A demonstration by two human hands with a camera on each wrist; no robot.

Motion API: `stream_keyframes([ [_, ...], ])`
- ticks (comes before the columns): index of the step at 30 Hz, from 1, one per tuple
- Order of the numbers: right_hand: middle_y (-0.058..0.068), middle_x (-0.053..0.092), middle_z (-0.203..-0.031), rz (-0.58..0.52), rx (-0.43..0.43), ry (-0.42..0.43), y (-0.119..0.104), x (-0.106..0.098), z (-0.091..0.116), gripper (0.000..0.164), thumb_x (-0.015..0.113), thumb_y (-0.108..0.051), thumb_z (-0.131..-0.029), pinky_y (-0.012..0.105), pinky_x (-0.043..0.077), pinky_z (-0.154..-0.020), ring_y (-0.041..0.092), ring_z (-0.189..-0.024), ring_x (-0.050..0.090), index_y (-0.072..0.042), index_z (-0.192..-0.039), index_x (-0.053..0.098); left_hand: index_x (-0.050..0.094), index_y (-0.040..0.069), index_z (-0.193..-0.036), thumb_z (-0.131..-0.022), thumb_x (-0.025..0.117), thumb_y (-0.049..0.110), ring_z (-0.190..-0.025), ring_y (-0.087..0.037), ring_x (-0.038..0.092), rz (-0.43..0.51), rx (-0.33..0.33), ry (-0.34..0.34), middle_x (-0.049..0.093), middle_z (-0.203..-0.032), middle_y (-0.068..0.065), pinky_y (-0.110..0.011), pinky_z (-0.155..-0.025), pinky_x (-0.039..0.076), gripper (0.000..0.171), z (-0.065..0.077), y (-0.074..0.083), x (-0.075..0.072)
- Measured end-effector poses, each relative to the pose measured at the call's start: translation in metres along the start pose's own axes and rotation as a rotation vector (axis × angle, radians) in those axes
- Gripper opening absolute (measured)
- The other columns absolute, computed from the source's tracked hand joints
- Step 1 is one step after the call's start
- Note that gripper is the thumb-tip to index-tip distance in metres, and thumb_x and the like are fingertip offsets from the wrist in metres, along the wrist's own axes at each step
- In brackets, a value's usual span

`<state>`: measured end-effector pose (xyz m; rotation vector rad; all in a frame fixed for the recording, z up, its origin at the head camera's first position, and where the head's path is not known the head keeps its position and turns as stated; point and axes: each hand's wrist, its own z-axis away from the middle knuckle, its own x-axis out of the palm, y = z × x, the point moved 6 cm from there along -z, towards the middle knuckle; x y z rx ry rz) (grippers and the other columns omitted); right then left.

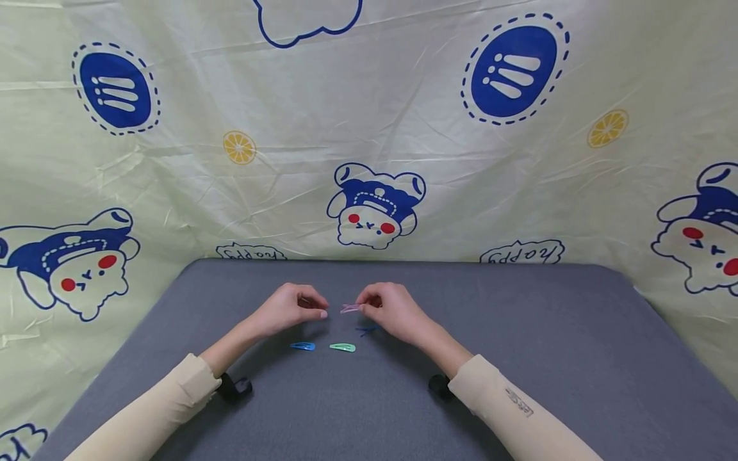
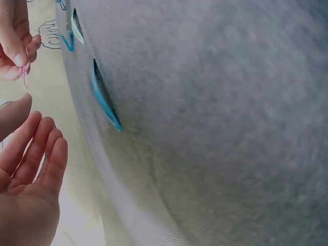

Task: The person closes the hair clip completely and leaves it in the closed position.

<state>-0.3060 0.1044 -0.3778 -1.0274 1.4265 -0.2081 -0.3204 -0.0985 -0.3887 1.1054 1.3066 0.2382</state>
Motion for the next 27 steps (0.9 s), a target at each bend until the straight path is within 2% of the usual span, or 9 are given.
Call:
stream_keyframes([
  [7,-0.006,0.063,-0.088,-0.009,-0.022,0.056,-0.007,-0.005,0.012,0.008,0.07,-0.01,-0.092,0.03,0.052,-0.073,0.016,-0.08,0.057,-0.016,-0.096,0.072,0.074,0.005,-0.104,-0.088,0.076,0.015,-0.087,-0.014,0.062,0.016,0.012,0.027,0.067,-0.093,0.005,-0.032,-0.08,0.052,0.019,0.007,0.016,0.0],
  [13,-0.006,0.063,-0.09,-0.027,-0.005,0.096,-0.012,-0.01,0.024,0.009,0.071,-0.012,-0.092,0.029,0.052,-0.071,0.016,-0.08,0.056,-0.018,-0.097,0.072,0.074,0.006,-0.104,-0.088,0.075,0.015,-0.087,-0.014,0.062,0.034,0.024,0.037,0.067,-0.094,0.005,-0.032,-0.079,0.053,0.018,0.012,0.025,0.002],
  [22,-0.006,0.062,-0.091,-0.029,0.002,0.141,-0.019,-0.014,0.041,0.011,0.071,-0.01,-0.091,0.028,0.052,-0.071,0.015,-0.08,0.057,-0.019,-0.098,0.072,0.074,0.016,-0.101,-0.088,0.076,0.019,-0.09,-0.013,0.062,0.073,0.055,0.035,0.068,-0.095,0.006,-0.033,-0.082,0.052,0.013,0.02,0.035,0.005],
  [27,-0.008,0.061,-0.091,-0.007,-0.02,0.161,-0.025,-0.017,0.048,0.011,0.073,-0.011,-0.09,0.027,0.052,-0.07,0.014,-0.079,0.057,-0.02,-0.098,0.072,0.075,0.018,-0.102,-0.089,0.076,0.02,-0.092,-0.013,0.061,0.081,0.073,0.056,0.067,-0.097,0.007,-0.033,-0.084,0.051,0.013,0.026,0.043,0.004],
])
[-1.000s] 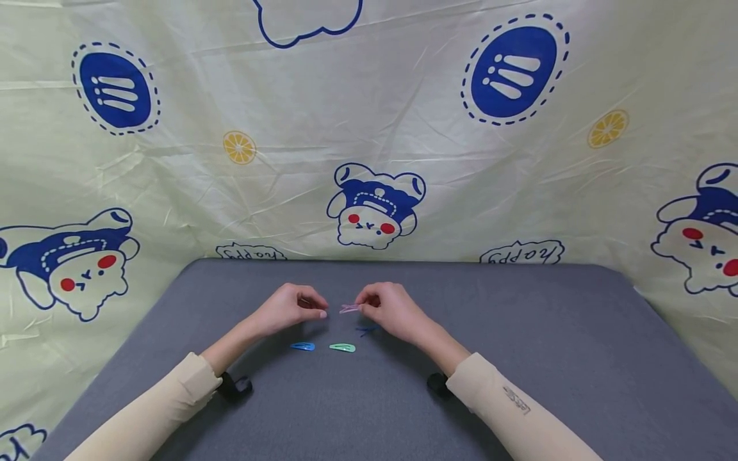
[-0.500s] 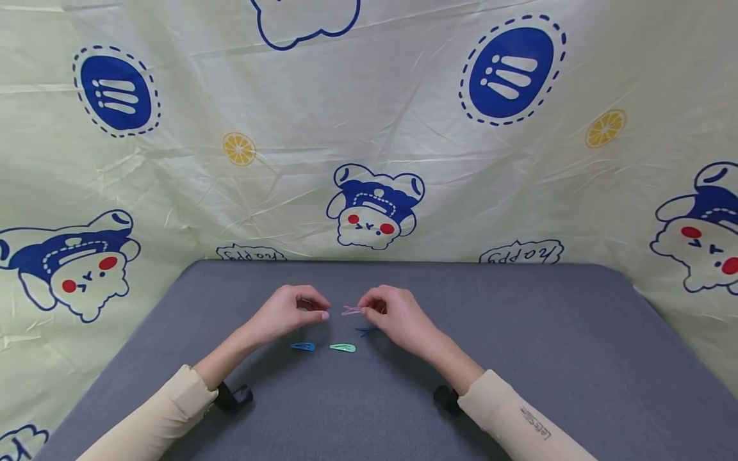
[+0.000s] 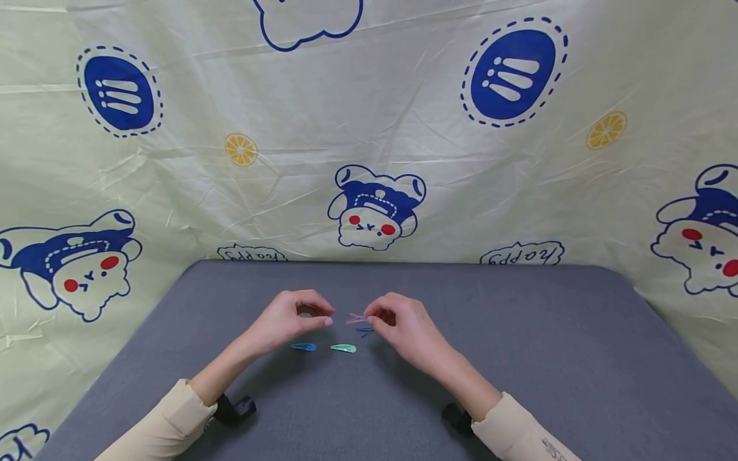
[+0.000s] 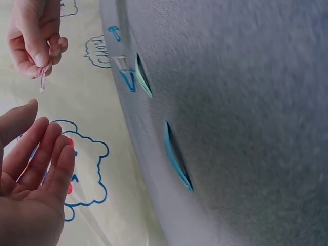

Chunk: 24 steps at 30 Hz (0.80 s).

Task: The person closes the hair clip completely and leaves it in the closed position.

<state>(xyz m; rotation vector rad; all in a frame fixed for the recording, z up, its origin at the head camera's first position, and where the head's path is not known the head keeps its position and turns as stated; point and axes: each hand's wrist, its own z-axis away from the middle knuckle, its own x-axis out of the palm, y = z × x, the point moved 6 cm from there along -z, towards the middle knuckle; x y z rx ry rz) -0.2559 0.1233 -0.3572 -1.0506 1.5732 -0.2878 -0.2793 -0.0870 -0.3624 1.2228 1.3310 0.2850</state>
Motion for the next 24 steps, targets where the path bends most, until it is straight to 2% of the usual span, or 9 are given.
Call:
stream_keyframes([
  [6,-0.01,0.062,-0.09,0.011,0.003,0.033,-0.006,-0.005,0.007,0.012,0.074,-0.013,-0.089,0.027,0.052,-0.069,0.012,-0.078,0.057,-0.022,-0.097,0.072,0.075,0.02,-0.101,-0.088,0.076,0.02,-0.092,-0.011,0.061,0.001,-0.001,0.035,0.068,-0.097,0.006,-0.038,-0.086,0.052,0.013,0.008,0.012,0.0],
  [12,-0.011,0.062,-0.09,0.004,0.02,0.038,-0.011,-0.009,0.017,0.013,0.074,-0.014,-0.089,0.027,0.052,-0.071,0.011,-0.079,0.058,-0.024,-0.096,0.072,0.075,0.022,-0.101,-0.088,0.076,0.02,-0.093,-0.009,0.061,0.024,-0.003,0.037,0.069,-0.099,0.003,-0.046,-0.089,0.05,0.013,0.016,0.021,0.004],
  [18,-0.013,0.062,-0.089,0.004,0.014,0.05,-0.019,-0.011,0.027,0.013,0.075,-0.013,-0.088,0.027,0.053,-0.071,0.011,-0.078,0.058,-0.024,-0.096,0.072,0.075,0.025,-0.1,-0.087,0.077,0.02,-0.092,-0.008,0.06,0.022,-0.008,0.03,0.068,-0.098,0.006,-0.04,-0.088,0.051,0.014,0.021,0.028,0.007],
  [24,-0.014,0.062,-0.089,0.001,-0.01,0.051,-0.028,-0.013,0.035,0.013,0.075,-0.012,-0.088,0.027,0.052,-0.069,0.009,-0.076,0.059,-0.024,-0.095,0.073,0.075,0.024,-0.098,-0.086,0.078,0.017,-0.092,-0.009,0.061,0.044,0.033,0.035,0.068,-0.096,0.006,-0.036,-0.086,0.051,0.014,0.028,0.037,0.011],
])
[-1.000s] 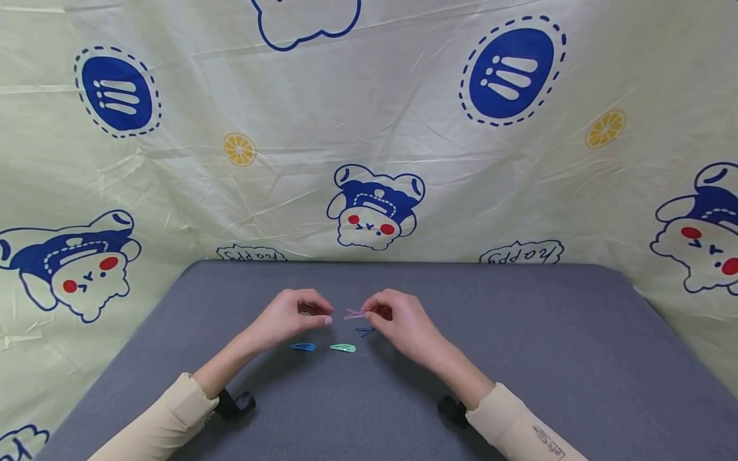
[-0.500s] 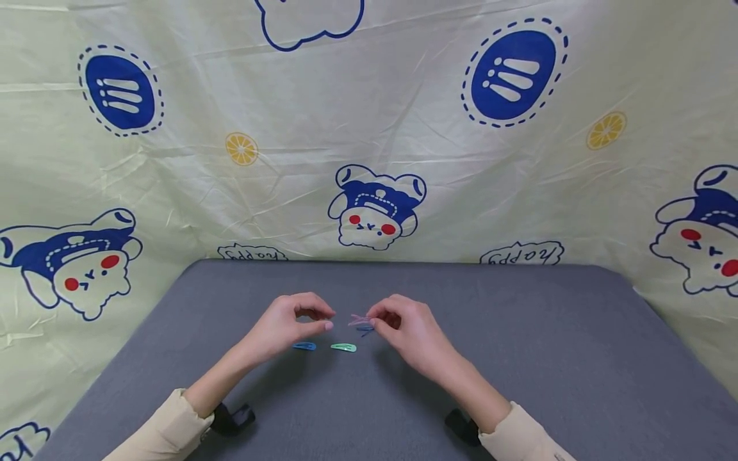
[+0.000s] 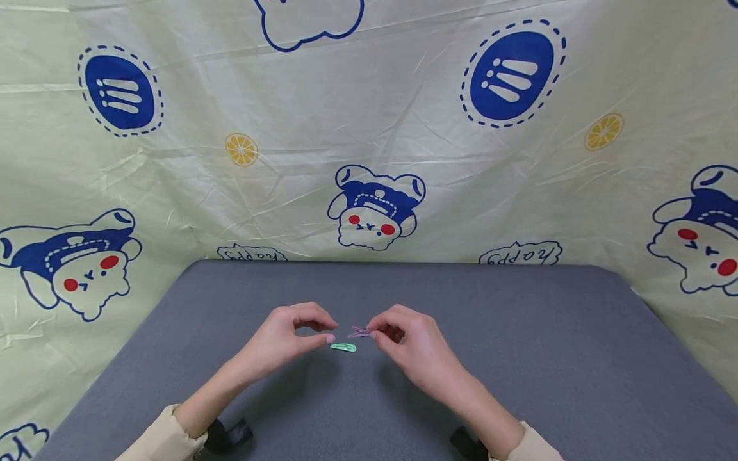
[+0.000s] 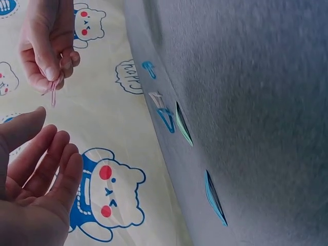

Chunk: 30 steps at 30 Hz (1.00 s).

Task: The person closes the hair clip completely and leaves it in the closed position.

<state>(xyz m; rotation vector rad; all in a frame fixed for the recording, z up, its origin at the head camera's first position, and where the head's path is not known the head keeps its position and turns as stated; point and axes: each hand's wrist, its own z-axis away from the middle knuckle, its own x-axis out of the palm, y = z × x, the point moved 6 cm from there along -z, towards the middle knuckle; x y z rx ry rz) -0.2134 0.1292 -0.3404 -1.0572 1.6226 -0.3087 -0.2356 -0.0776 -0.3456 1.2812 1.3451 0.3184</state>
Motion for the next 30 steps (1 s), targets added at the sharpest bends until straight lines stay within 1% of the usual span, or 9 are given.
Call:
stream_keyframes([
  [5,-0.015,0.062,-0.089,-0.008,-0.009,0.004,-0.006,-0.001,0.007,0.018,0.075,-0.01,-0.088,0.027,0.052,-0.068,0.008,-0.075,0.059,-0.027,-0.093,0.072,0.074,0.025,-0.097,-0.086,0.078,0.016,-0.092,-0.012,0.062,0.001,0.002,-0.003,0.066,-0.094,0.014,-0.036,-0.086,0.051,0.015,0.005,0.006,0.004],
  [11,-0.016,0.062,-0.088,-0.023,-0.078,0.029,-0.017,-0.002,0.015,0.026,0.076,-0.007,-0.086,0.025,0.052,-0.066,0.006,-0.073,0.058,-0.031,-0.091,0.07,0.074,0.027,-0.096,-0.086,0.078,0.017,-0.092,-0.013,0.063,0.011,-0.001,-0.001,0.066,-0.094,0.015,-0.036,-0.084,0.052,0.014,0.013,0.015,0.006],
  [13,-0.016,0.061,-0.087,-0.023,-0.086,0.032,-0.02,-0.002,0.018,0.028,0.076,-0.006,-0.086,0.025,0.052,-0.066,0.005,-0.073,0.058,-0.033,-0.091,0.069,0.075,0.027,-0.096,-0.086,0.078,0.018,-0.091,-0.013,0.063,0.018,-0.001,-0.004,0.066,-0.094,0.014,-0.036,-0.083,0.052,0.013,0.015,0.017,0.007],
  [20,-0.016,0.062,-0.088,-0.034,-0.062,0.024,-0.026,-0.001,0.028,0.028,0.075,-0.008,-0.087,0.025,0.051,-0.066,0.005,-0.073,0.058,-0.035,-0.091,0.069,0.075,0.026,-0.095,-0.086,0.077,0.017,-0.09,-0.012,0.063,0.042,0.006,0.001,0.066,-0.094,0.013,-0.037,-0.085,0.052,0.013,0.023,0.023,0.01],
  [24,-0.017,0.061,-0.085,-0.044,-0.054,0.046,-0.028,-0.001,0.035,0.03,0.075,-0.006,-0.086,0.025,0.051,-0.065,0.005,-0.072,0.058,-0.035,-0.091,0.069,0.075,0.025,-0.096,-0.086,0.078,0.015,-0.091,-0.012,0.063,0.069,0.007,0.003,0.066,-0.094,0.014,-0.035,-0.086,0.052,0.014,0.027,0.025,0.012],
  [26,-0.017,0.06,-0.084,-0.048,-0.057,0.064,-0.03,-0.001,0.039,0.031,0.076,-0.004,-0.085,0.024,0.051,-0.064,0.005,-0.071,0.058,-0.033,-0.091,0.07,0.074,0.025,-0.096,-0.086,0.078,0.016,-0.093,-0.014,0.063,0.081,-0.002,0.002,0.066,-0.095,0.014,-0.033,-0.087,0.052,0.014,0.029,0.026,0.013],
  [30,-0.017,0.059,-0.082,-0.05,-0.062,0.091,-0.032,-0.003,0.045,0.03,0.076,-0.002,-0.084,0.024,0.051,-0.063,0.004,-0.07,0.058,-0.031,-0.09,0.07,0.074,0.026,-0.097,-0.086,0.078,0.017,-0.094,-0.012,0.063,0.097,-0.023,0.002,0.066,-0.097,0.014,-0.034,-0.088,0.051,0.015,0.033,0.028,0.014],
])
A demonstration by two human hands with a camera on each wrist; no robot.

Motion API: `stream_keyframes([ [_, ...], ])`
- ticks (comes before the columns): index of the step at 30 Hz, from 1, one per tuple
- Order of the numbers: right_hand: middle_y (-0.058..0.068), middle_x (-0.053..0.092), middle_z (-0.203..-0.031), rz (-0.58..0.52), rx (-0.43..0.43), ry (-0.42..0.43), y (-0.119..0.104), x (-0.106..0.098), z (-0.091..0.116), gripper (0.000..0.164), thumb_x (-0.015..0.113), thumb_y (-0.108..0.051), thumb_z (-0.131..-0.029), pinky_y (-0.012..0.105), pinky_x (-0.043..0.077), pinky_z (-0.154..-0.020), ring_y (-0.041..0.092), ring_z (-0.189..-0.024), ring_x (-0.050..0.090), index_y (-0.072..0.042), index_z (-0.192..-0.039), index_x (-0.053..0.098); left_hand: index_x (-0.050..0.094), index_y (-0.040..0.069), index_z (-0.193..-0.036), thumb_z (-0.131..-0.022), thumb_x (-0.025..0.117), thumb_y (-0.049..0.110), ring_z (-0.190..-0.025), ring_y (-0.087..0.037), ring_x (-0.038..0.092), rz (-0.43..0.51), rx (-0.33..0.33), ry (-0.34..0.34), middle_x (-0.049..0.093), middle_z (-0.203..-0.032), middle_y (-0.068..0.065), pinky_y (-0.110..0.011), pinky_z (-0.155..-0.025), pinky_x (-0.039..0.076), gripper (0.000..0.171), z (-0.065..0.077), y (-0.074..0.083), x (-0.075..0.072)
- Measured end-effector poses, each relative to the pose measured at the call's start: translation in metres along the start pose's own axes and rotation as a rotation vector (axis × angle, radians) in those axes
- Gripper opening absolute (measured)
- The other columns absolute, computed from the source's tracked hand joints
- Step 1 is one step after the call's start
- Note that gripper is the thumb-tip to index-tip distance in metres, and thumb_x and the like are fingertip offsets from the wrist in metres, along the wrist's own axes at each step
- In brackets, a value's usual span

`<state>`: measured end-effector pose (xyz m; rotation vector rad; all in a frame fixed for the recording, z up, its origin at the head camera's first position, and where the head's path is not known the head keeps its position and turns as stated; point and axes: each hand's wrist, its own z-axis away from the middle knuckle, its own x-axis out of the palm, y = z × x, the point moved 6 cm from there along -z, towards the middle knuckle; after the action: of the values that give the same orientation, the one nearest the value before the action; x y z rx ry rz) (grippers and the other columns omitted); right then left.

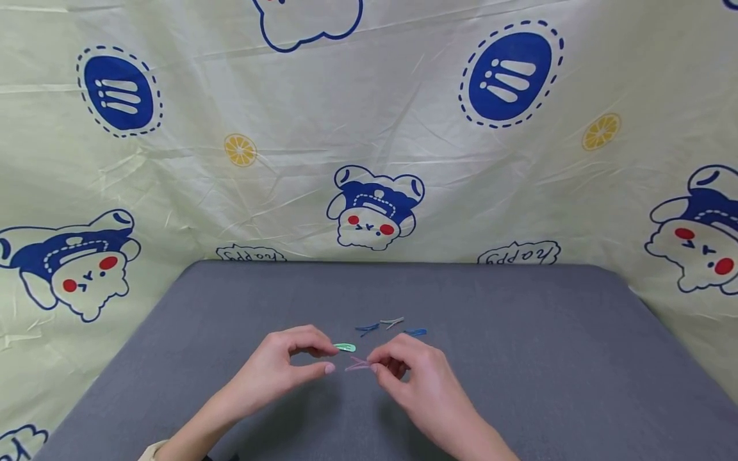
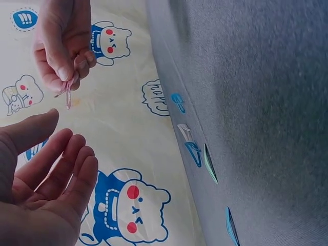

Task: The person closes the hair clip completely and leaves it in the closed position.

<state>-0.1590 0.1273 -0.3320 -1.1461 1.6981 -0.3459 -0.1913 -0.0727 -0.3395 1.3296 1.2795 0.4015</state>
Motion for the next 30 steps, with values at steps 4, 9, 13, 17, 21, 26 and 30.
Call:
stream_keyframes([
  [4,-0.018,0.059,-0.082,0.017,0.023,0.01,-0.003,-0.001,0.004,0.027,0.076,-0.006,-0.085,0.024,0.05,-0.063,0.004,-0.07,0.057,-0.031,-0.091,0.071,0.074,0.026,-0.098,-0.086,0.078,0.016,-0.094,-0.012,0.063,0.004,0.006,0.005,0.067,-0.099,0.011,-0.036,-0.089,0.051,0.016,0.004,0.003,0.001],
  [9,-0.02,0.059,-0.083,0.036,0.042,0.019,-0.004,-0.001,0.01,0.025,0.076,-0.008,-0.087,0.023,0.048,-0.063,0.003,-0.071,0.057,-0.033,-0.091,0.071,0.074,0.026,-0.1,-0.085,0.078,0.014,-0.095,-0.011,0.062,0.002,0.027,0.009,0.067,-0.102,0.011,-0.034,-0.088,0.051,0.019,0.008,0.006,0.004],
  [13,-0.02,0.059,-0.084,0.043,0.039,0.034,-0.005,-0.002,0.012,0.026,0.076,-0.008,-0.086,0.024,0.049,-0.063,0.002,-0.071,0.056,-0.033,-0.091,0.07,0.075,0.025,-0.101,-0.085,0.078,0.015,-0.096,-0.014,0.062,0.004,0.028,0.014,0.067,-0.102,0.013,-0.035,-0.089,0.051,0.019,0.01,0.008,0.006],
  [17,-0.021,0.059,-0.085,0.052,0.069,0.053,-0.005,-0.004,0.011,0.028,0.075,-0.006,-0.087,0.025,0.05,-0.063,0.003,-0.072,0.057,-0.034,-0.092,0.07,0.074,0.026,-0.101,-0.084,0.079,0.016,-0.097,-0.017,0.063,-0.005,0.043,0.033,0.067,-0.102,0.012,-0.034,-0.088,0.05,0.02,0.012,0.01,0.008],
  [21,-0.02,0.059,-0.089,0.074,0.035,0.093,-0.008,-0.006,0.011,0.031,0.075,-0.003,-0.086,0.024,0.05,-0.063,0.002,-0.073,0.056,-0.033,-0.093,0.07,0.074,0.025,-0.102,-0.084,0.08,0.016,-0.097,-0.014,0.063,-0.028,0.076,0.074,0.067,-0.102,0.013,-0.032,-0.088,0.05,0.021,0.012,0.012,0.01],
  [26,-0.017,0.059,-0.093,0.104,-0.072,0.147,-0.014,-0.008,0.011,0.031,0.074,0.0,-0.085,0.018,0.047,-0.065,0.0,-0.076,0.054,-0.029,-0.098,0.071,0.074,0.023,-0.102,-0.082,0.081,0.015,-0.096,-0.011,0.063,-0.058,0.121,0.126,0.067,-0.101,0.013,-0.03,-0.086,0.051,0.023,0.011,0.014,0.011],
  [30,-0.017,0.059,-0.095,0.096,-0.119,0.178,-0.017,-0.007,0.012,0.034,0.075,0.002,-0.084,0.016,0.046,-0.065,0.001,-0.077,0.054,-0.028,-0.1,0.071,0.074,0.024,-0.103,-0.082,0.082,0.017,-0.095,-0.009,0.062,-0.073,0.134,0.144,0.066,-0.101,0.014,-0.029,-0.084,0.05,0.024,0.01,0.016,0.011],
])
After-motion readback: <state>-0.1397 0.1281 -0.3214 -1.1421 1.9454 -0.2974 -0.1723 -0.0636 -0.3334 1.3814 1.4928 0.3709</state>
